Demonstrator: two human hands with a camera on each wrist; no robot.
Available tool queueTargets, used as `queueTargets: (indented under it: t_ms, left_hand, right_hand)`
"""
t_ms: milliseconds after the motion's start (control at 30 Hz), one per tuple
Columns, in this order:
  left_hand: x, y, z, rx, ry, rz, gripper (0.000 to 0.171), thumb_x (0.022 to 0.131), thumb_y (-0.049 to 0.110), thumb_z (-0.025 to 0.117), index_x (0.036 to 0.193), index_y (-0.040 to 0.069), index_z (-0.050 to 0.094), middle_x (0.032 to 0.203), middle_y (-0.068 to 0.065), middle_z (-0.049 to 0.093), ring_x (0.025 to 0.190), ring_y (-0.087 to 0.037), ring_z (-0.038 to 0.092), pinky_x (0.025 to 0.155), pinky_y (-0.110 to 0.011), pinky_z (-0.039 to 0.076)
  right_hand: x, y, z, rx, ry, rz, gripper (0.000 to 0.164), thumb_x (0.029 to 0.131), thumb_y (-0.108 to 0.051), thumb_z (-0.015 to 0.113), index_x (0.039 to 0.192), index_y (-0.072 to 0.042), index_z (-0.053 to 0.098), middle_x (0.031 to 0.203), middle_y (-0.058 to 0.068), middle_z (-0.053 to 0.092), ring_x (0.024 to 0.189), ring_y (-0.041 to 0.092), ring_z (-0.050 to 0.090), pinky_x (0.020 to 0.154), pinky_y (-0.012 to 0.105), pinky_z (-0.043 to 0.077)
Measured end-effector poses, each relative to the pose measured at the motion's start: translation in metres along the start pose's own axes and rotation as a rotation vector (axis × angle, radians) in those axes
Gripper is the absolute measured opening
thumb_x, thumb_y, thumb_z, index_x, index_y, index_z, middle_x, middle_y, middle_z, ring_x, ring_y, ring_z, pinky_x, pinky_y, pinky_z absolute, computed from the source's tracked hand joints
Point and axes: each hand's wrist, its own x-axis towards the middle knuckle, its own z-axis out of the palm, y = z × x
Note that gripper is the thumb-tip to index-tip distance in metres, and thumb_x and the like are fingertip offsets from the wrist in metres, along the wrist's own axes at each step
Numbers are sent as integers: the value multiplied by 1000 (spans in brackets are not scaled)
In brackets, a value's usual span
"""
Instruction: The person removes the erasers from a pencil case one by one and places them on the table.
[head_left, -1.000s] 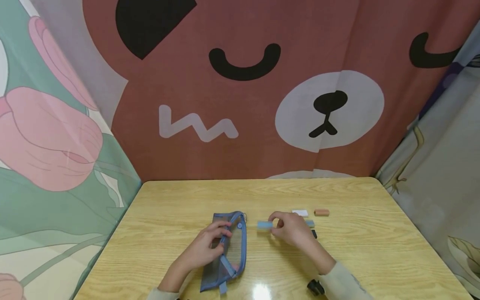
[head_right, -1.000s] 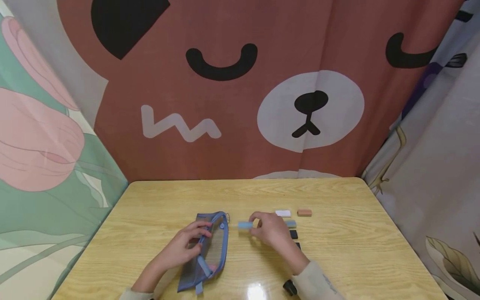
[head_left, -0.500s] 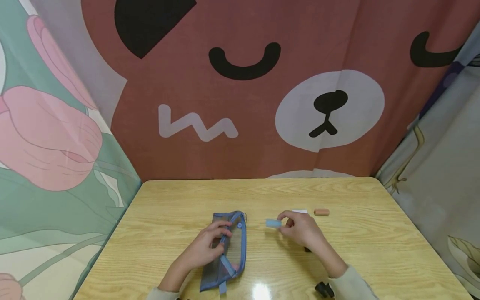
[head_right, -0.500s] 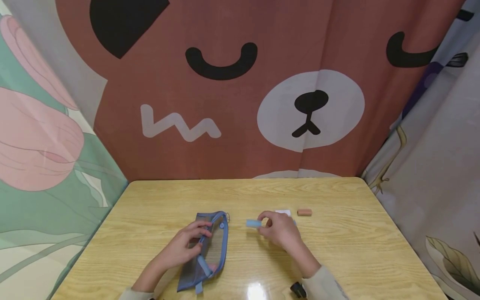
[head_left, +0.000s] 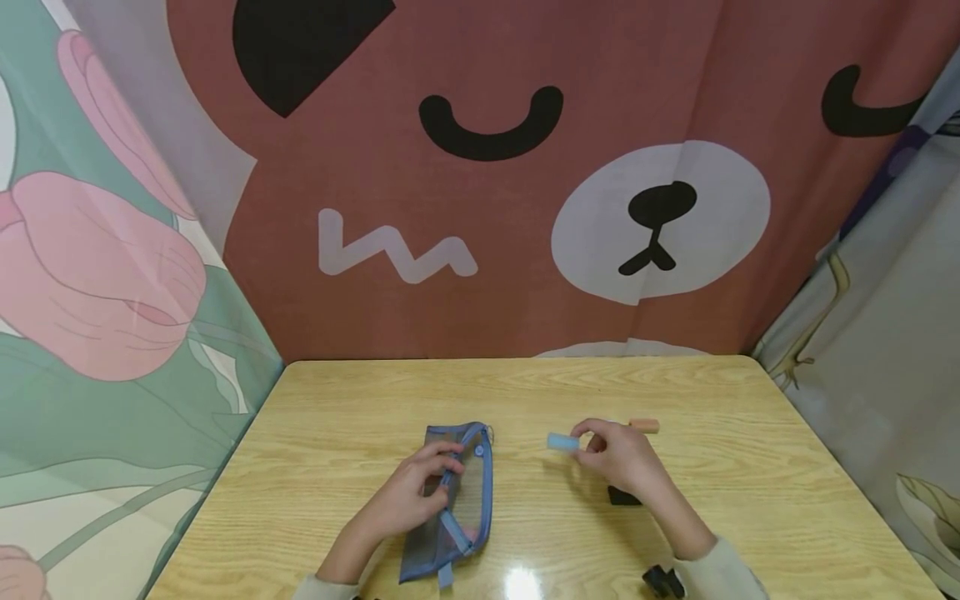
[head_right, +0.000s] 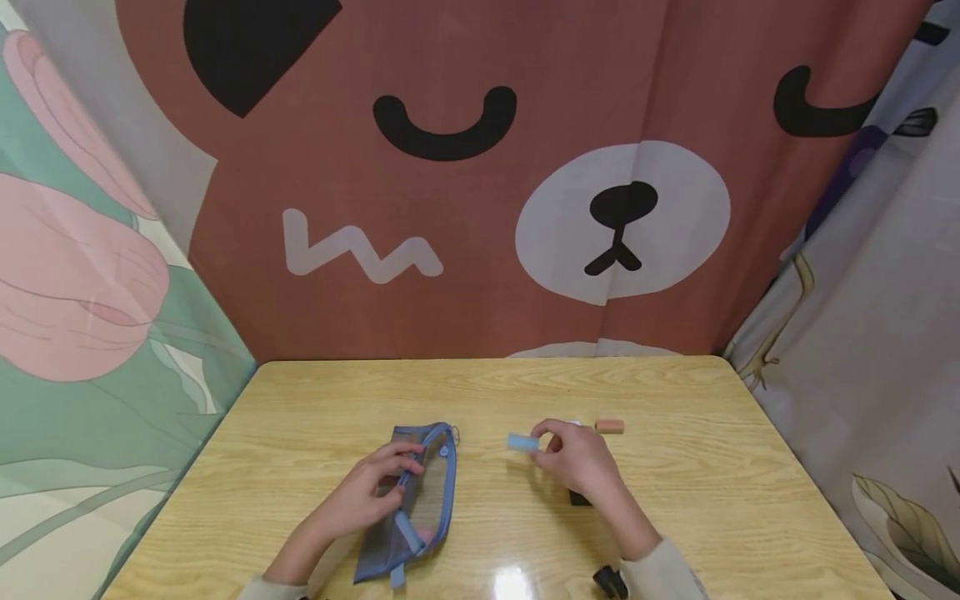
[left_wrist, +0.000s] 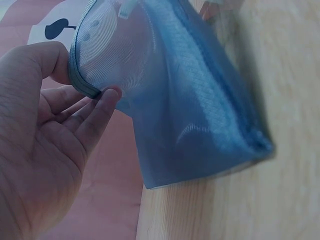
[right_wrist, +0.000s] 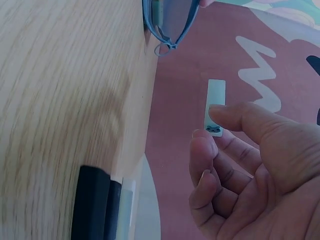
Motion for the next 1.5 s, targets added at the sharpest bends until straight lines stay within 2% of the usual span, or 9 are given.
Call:
queueTargets:
  t_ms: [167,500,867,1167,1367,1500]
  left_hand:
    - [0,0,0,2,1,-6,32,90,-2,57,118,3,69,148,-9,49,126,-27,55,94,-33,55]
    - [-1,1,-1,-2,3,-7,32,90,-2,56,118,3,69,148,-8,49,126,-27,55,95,-33,55]
    - [-1,0,-2,-2,1,-10,32,90,-2,56,119,3,69,148,-9,48,124,-26,56,94,-32,55]
    - [-1,0,-2,2,4,-8,32,90,-2,56,118,2,69,148,-11,49,123,-26,56,93,-31,55]
    - [-1,0,-2,12,0,-14,32,90,-1,56,119,4,69,149,-10,48,125,-26,55,94,-32,55]
    - [-1,1,-2,12,-4,-18,32,90,-1,56,119,4,69,149,-10,48,124,-25,55,94,-32,55]
  right_hand:
    - [-2,3,-6,26,-17,42,21,91,-20,74,112,-19,71,73,-6,63,56,14,52,51,28,42]
    - [-6,11,-18,12,-5,21,22,89,-19,75,111,-15,72,77,-5,67,61,12,55,54,29,44]
    - [-9,26,-34,27,-29,120,25,90,-25,75,113,-16,71,83,-2,67,66,16,56,57,32,46]
    - [-13,48,-45,17,5,109,29,91,-24,74,118,-13,71,83,-1,65,68,17,53,57,31,44]
    - [-12,67,-51,70,-10,159,39,92,-25,74,128,-11,69,82,2,68,69,18,57,56,28,44]
    - [-12,76,-54,120,-32,207,43,92,-23,73,134,-14,67,82,7,69,67,18,56,54,27,42]
